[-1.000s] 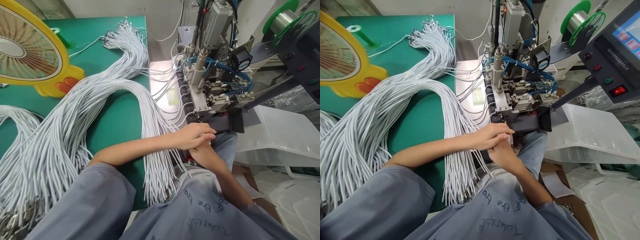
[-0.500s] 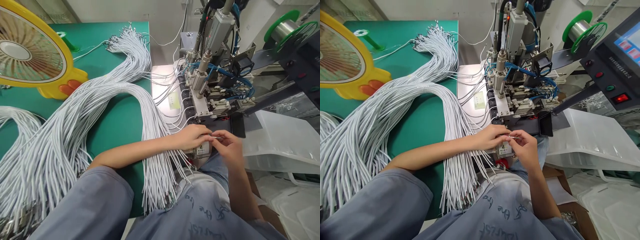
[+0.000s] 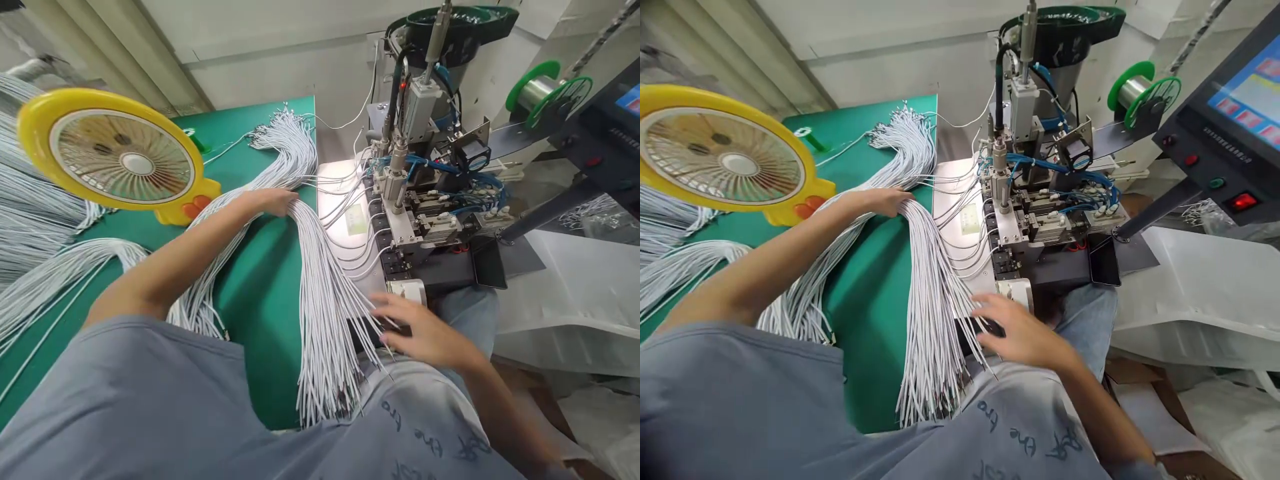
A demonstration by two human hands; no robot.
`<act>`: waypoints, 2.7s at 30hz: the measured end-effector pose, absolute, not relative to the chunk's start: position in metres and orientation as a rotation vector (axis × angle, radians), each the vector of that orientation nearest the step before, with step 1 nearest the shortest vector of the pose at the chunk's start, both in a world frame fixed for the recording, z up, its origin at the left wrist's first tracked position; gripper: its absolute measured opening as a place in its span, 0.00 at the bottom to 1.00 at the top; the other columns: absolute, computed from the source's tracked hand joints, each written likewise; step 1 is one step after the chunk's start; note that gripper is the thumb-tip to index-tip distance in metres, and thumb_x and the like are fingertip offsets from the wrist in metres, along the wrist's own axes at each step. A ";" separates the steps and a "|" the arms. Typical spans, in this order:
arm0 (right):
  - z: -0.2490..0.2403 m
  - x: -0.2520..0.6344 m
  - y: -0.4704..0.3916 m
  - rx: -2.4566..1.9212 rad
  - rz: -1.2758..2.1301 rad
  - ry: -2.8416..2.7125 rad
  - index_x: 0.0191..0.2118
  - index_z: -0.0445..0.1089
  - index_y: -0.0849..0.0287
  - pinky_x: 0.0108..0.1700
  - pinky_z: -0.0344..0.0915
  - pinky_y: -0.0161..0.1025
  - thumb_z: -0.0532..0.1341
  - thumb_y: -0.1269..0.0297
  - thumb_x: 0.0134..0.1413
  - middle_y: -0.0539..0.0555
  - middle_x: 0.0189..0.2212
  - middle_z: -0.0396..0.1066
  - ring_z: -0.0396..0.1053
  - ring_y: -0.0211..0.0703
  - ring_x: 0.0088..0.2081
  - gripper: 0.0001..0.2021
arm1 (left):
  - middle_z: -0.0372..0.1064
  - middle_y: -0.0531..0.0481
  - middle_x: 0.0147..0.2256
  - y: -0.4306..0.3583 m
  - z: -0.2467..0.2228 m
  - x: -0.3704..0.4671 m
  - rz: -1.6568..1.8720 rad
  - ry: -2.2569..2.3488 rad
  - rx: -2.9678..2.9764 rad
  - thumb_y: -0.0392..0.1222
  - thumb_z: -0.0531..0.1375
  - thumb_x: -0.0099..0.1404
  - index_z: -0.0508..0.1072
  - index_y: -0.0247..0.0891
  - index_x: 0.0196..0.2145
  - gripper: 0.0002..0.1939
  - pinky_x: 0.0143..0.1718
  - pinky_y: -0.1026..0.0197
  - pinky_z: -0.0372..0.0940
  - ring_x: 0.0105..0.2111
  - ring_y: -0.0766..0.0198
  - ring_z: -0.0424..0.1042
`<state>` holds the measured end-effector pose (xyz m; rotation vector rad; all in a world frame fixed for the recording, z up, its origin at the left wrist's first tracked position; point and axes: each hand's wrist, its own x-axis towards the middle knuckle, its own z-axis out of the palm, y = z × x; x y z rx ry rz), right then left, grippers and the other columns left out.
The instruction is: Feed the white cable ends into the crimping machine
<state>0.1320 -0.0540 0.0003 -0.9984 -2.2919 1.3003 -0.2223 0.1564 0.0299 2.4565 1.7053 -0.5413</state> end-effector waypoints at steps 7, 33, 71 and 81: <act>-0.008 0.014 0.089 -1.191 0.527 -2.606 0.53 0.63 0.67 0.55 0.57 0.46 0.50 0.79 0.53 0.64 0.53 0.64 0.59 0.49 0.56 0.21 | 0.70 0.43 0.40 0.150 0.032 -0.245 -0.410 1.502 2.622 0.32 0.55 0.48 0.72 0.32 0.42 0.21 0.41 0.64 0.65 0.39 0.59 0.70; -0.017 -0.034 0.088 -1.724 0.296 -2.409 0.45 0.69 0.65 0.53 0.54 0.50 0.49 0.79 0.54 0.64 0.48 0.67 0.60 0.53 0.53 0.17 | 0.65 0.39 0.45 0.135 0.002 -0.231 -0.530 1.850 2.469 0.33 0.56 0.48 0.66 0.33 0.47 0.25 0.43 0.58 0.65 0.46 0.50 0.67; -0.013 0.076 -0.031 -1.676 0.537 -2.621 0.35 0.70 0.62 0.35 0.61 0.40 0.50 0.67 0.59 0.63 0.36 0.72 0.71 0.51 0.39 0.12 | 0.63 0.40 0.47 0.129 0.040 -0.173 -0.199 2.011 2.431 0.31 0.49 0.58 0.64 0.35 0.52 0.23 0.51 0.49 0.57 0.50 0.49 0.63; -0.031 0.049 -0.025 -1.523 0.827 -2.592 0.34 0.70 0.62 0.34 0.60 0.39 0.50 0.71 0.53 0.61 0.34 0.74 0.71 0.50 0.37 0.11 | 0.69 0.49 0.38 0.051 0.062 -0.022 0.620 1.183 2.522 0.31 0.45 0.63 0.70 0.37 0.41 0.16 0.42 0.58 0.62 0.40 0.63 0.68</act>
